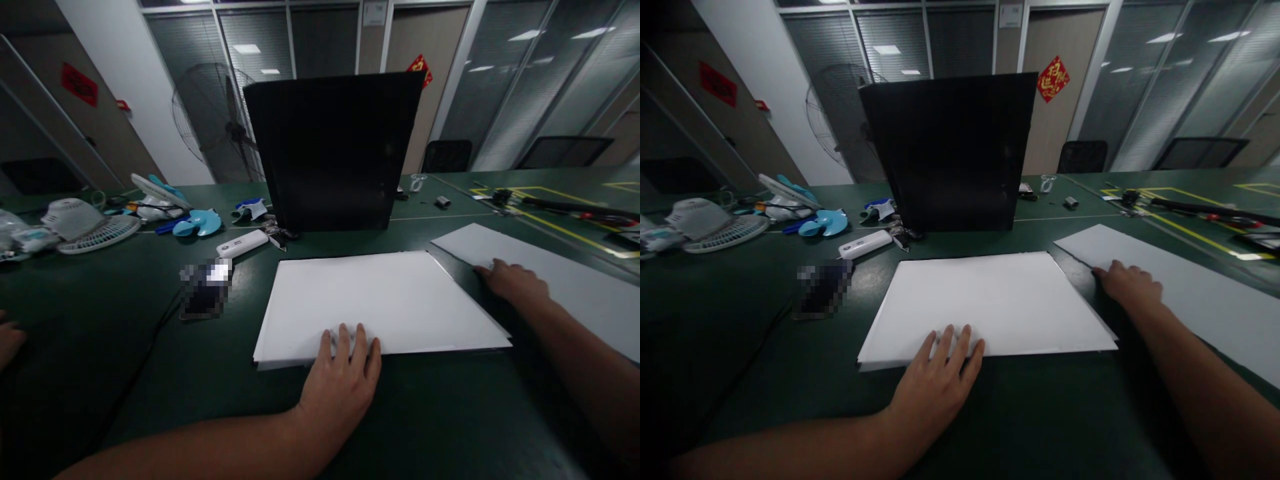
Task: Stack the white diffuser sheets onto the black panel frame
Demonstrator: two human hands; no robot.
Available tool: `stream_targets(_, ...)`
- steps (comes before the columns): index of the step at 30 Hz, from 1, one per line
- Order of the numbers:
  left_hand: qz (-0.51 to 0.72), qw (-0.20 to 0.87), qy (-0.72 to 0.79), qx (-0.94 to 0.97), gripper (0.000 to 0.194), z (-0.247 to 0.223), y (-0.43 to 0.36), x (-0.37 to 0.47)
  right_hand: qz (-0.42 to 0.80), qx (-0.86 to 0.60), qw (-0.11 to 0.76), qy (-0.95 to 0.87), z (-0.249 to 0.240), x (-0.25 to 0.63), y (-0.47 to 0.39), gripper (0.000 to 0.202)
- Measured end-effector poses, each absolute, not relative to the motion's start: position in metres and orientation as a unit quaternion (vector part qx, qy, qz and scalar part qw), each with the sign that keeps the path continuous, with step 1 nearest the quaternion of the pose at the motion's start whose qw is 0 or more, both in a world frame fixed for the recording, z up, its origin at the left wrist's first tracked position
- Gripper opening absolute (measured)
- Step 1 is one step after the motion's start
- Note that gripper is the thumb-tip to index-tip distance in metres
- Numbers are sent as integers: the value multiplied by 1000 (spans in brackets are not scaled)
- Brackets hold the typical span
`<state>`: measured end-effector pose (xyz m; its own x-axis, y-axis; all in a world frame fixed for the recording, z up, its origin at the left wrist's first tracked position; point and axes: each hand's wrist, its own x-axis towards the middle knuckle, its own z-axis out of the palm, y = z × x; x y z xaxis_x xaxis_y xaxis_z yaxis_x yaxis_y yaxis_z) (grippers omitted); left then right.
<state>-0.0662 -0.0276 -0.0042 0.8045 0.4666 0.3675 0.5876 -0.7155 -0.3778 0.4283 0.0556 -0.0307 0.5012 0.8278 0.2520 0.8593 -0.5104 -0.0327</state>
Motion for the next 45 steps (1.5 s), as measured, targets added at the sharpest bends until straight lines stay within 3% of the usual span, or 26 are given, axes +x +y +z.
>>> stream_targets(6,-117,242,-285,-920,44,-4,-27,-68,-104,-854,63,-506,-17,403,48,60)
stream_targets(15,-144,248,-273,-918,40,-7,-25,-67,-147,-814,30,-562,29,317,41,58)
stream_targets(22,-127,245,-270,-922,42,-5,-25,-67,-143,-564,96,-807,23,253,22,36)
stream_targets(30,-110,239,-262,-929,40,3,-25,-64,-195,-312,144,-919,29,222,4,23)
stream_targets(41,-155,270,-233,-921,49,2,-24,-67,-112,-248,187,-944,34,214,-10,10)
stream_targets(43,-159,270,-237,-920,47,2,-23,-66,-81,-276,209,-935,32,225,-5,12)
stream_targets(45,-151,261,-246,-921,45,1,-22,-66,-82,-393,206,-892,32,241,5,20)
